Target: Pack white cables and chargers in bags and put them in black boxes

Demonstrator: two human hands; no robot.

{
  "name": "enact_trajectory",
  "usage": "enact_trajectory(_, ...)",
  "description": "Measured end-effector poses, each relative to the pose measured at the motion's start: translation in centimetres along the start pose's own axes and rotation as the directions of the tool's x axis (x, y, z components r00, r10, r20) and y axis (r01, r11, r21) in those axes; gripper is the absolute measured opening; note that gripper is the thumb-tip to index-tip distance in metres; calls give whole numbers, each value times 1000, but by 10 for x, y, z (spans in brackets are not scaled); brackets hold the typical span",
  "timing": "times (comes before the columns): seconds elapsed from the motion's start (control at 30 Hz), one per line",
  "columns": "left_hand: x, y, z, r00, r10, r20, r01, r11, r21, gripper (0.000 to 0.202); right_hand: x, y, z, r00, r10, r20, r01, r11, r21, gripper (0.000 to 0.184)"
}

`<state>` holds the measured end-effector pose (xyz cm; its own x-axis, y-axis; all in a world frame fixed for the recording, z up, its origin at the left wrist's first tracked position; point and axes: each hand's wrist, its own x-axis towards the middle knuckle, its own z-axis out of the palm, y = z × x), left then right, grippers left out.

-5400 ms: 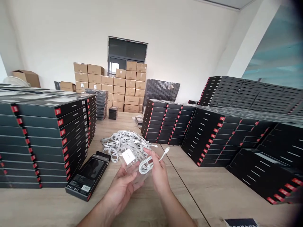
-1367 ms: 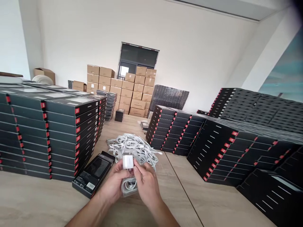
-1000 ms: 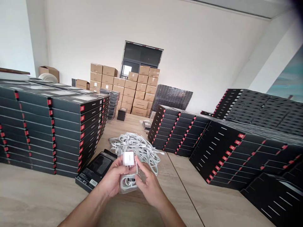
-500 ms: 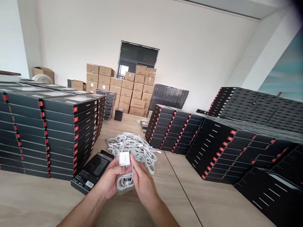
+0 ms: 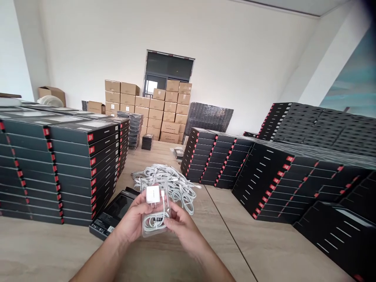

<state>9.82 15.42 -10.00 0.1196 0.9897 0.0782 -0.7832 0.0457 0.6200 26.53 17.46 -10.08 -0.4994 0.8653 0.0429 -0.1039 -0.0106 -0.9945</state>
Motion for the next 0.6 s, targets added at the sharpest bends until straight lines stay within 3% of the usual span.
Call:
enact_trajectory(0.13, 4, -5, -8, 1000, -12, 17, 12, 1000, 0, 80, 2, -1, 9, 1000, 7, -23, -8, 998, -55, 51)
enact_trajectory(0.23, 6, -4, -11, 1000, -22, 22, 22, 1000, 16, 65, 1, 2, 5, 999, 4, -36, -7, 996, -84, 53)
enact_trajectory(0.4, 0, 1, -3, 986, -167, 21, 164, 983, 81, 48, -1, -1, -20, 998, 60, 26, -61, 997, 48, 82)
enact_trajectory(0.5, -4, 0, 2, 963, -254, 91, 235, 956, 177, 49, 2, -4, -30, 997, 16, -81, -1, 983, 184, 73)
enact_trajectory(0.6, -2, 0, 2, 954, -281, 105, 227, 905, 360, 53, 6, -2, -35, 992, 3, -127, 17, 987, 159, 54)
